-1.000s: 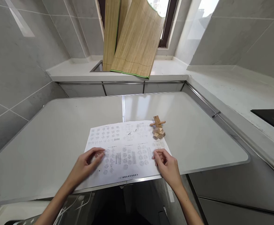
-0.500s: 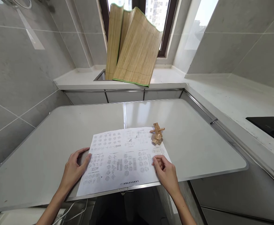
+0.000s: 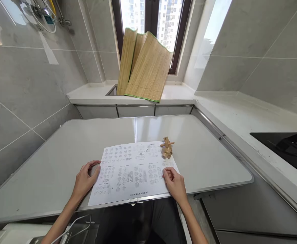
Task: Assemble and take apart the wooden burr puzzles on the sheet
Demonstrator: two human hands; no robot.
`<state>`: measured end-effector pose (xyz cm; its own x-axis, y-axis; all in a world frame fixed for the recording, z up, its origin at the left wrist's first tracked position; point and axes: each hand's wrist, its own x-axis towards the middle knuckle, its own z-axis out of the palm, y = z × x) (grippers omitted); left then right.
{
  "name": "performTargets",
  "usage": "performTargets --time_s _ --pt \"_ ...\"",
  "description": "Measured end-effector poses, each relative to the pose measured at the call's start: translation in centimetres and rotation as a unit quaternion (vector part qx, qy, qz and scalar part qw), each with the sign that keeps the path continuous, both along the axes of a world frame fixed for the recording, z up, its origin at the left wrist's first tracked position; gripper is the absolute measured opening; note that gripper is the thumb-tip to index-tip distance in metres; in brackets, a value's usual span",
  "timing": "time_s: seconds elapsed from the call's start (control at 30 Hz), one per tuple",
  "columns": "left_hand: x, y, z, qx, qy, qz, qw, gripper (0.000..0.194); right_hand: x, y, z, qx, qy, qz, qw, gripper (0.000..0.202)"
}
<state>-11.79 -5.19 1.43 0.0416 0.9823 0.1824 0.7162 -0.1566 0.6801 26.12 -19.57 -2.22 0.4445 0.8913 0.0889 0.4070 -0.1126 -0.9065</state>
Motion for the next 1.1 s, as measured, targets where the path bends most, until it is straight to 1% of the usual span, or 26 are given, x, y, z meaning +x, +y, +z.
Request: performTargets --time_s 0.1,0.3,0.4,0.53,0.73,0.97,1.1 --pt "-0.1 -0.1 0.0 0.004 -0.003 -0.003 1.0 0.041 0.0 0.0 -0.1 0.0 0.002 0.003 1.0 0.048" --pt "-0.1 -0.2 0.0 0.006 -0.007 -0.001 1.0 0.039 0.4 0.0 -1.1 -0.011 0.006 0.01 1.0 0.048" --pt "-0.1 -0.2 0.1 0.004 -0.01 -0.002 1.0 0.04 0.4 0.0 -1.2 -0.015 0.005 0.011 1.0 0.047" --pt "-0.1 -0.2 0.2 -0.001 -0.01 -0.005 1.0 0.041 0.3 0.0 -1.1 -0.017 0.004 0.01 1.0 0.047" --pt "0.0 -0.4 0.2 0.018 -0.002 -0.006 1.0 0.038 0.2 -0.2 -0.9 -0.018 0.001 0.004 1.0 0.048" --pt "0.0 -0.4 0.3 -0.004 -0.006 0.009 1.0 0.039 -0.2 -0.3 -0.1 -0.024 0.0 -0.009 1.0 0.05" --pt "0.1 -0.3 0.2 -0.004 0.0 0.015 1.0 0.038 -0.2 -0.3 0.0 -0.024 -0.003 -0.015 1.0 0.048"
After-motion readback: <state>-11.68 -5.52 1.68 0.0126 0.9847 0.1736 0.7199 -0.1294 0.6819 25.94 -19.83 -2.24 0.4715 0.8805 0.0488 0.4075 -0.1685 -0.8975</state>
